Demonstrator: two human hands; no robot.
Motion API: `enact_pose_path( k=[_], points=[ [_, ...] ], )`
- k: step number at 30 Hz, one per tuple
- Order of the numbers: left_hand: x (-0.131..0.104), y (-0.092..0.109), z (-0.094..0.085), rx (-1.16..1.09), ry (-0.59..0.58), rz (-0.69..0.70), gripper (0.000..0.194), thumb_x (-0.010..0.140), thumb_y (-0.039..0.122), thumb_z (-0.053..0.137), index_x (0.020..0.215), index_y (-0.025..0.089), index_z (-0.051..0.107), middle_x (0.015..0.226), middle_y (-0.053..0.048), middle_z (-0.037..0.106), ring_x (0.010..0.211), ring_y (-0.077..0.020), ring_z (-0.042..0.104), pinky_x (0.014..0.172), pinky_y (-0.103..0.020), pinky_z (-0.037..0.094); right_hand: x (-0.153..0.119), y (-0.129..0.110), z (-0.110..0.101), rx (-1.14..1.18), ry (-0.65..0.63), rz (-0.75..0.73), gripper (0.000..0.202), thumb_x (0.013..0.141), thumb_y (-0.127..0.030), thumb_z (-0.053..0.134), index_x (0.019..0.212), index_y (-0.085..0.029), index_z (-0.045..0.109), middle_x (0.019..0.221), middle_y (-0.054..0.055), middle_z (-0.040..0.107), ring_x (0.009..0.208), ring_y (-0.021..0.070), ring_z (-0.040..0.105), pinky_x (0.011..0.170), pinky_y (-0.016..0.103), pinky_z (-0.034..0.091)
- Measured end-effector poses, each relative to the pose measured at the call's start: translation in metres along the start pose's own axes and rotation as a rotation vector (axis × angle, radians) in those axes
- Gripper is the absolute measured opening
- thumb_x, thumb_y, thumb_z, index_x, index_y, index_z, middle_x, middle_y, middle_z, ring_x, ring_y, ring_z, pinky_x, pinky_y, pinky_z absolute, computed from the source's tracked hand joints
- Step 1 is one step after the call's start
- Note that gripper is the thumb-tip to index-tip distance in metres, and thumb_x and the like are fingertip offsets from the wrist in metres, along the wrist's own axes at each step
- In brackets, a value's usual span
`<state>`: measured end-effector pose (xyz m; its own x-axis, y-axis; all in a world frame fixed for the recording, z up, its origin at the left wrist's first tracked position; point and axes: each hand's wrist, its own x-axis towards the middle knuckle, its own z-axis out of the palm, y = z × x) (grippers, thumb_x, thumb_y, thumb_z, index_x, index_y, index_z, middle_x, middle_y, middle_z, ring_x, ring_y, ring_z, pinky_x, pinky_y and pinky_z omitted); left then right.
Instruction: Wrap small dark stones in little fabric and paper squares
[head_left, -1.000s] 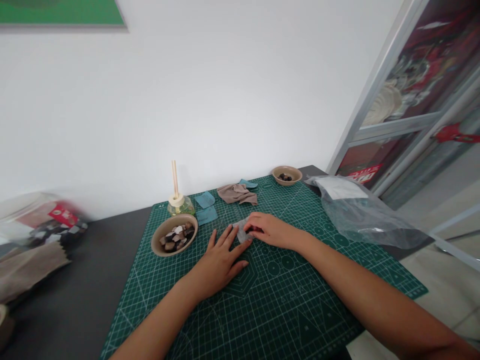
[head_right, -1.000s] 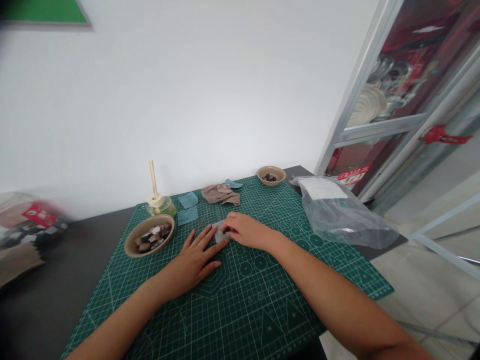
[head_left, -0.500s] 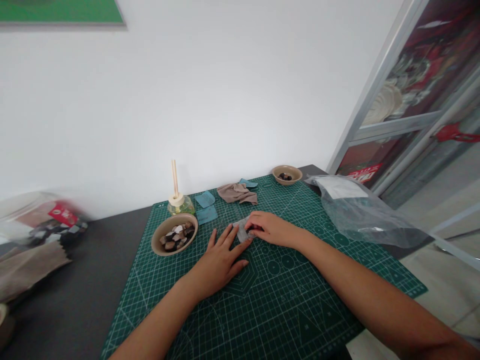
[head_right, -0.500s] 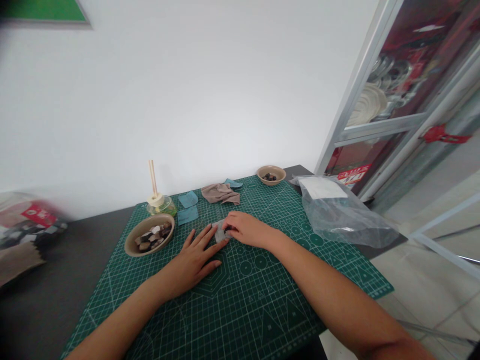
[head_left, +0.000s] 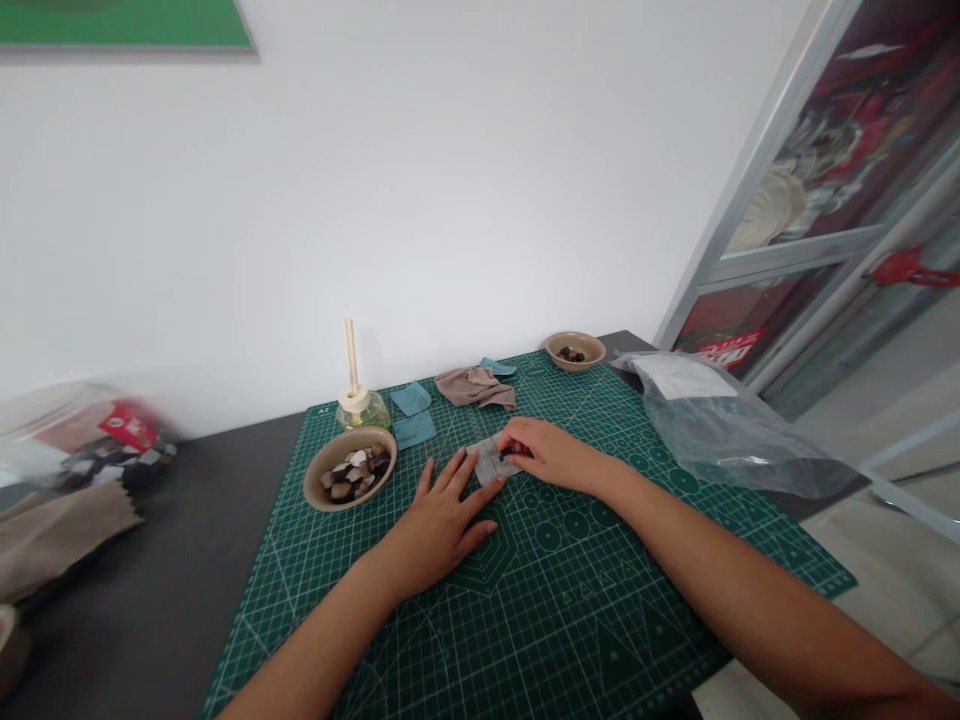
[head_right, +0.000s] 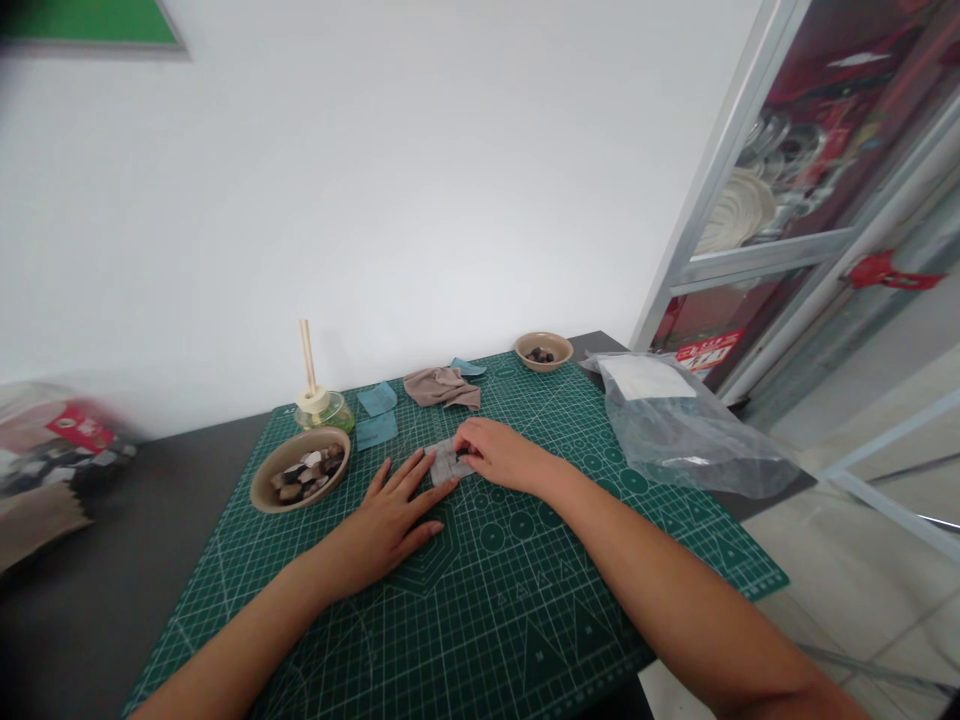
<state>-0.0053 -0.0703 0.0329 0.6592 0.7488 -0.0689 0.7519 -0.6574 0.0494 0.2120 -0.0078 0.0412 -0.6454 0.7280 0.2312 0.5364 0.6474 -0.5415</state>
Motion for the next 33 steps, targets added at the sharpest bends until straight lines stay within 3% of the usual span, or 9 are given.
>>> enact_pose_path(
  k=[21,27,33],
  points=[
    [0.0002,-0.0008,0.0017,-0.010,0.014,0.002,0.047,0.097,0.041,0.040,0.143,0.031,0.032,0.153,-0.011,0.019,0.140,-0.0304,0.009,0.107,-0.060,0.014,0.0016,-0.0045,0.0032,-0.011,-0.040,-0.054,0.013,0.082,-0.009,0.056,0.091,-0.016,0.062,0.090,0.004,0.056,0.076,0.0143,0.054,0.069,0.026,0.043],
    [0.0005,-0.0004,0.0013,-0.021,0.019,0.003,0.047,0.097,0.041,0.041,0.142,0.031,0.033,0.153,-0.011,0.021,0.140,-0.0311,0.011,0.107,-0.061,0.014,-0.0004,-0.0042,0.0016,-0.004,0.015,0.000,0.015,0.084,-0.015,0.058,0.098,-0.018,0.057,0.091,0.003,0.060,0.076,0.0150,0.056,0.070,0.028,0.043],
    [0.0002,-0.0012,0.0016,-0.013,0.015,0.006,0.047,0.097,0.042,0.040,0.143,0.031,0.032,0.153,-0.011,0.020,0.140,-0.0306,0.009,0.107,-0.060,0.014,-0.0004,-0.0018,0.0017,-0.036,0.010,-0.051,0.013,0.086,-0.011,0.053,0.096,-0.017,0.060,0.096,0.005,0.057,0.083,0.0160,0.055,0.074,0.028,0.043]
  ],
)
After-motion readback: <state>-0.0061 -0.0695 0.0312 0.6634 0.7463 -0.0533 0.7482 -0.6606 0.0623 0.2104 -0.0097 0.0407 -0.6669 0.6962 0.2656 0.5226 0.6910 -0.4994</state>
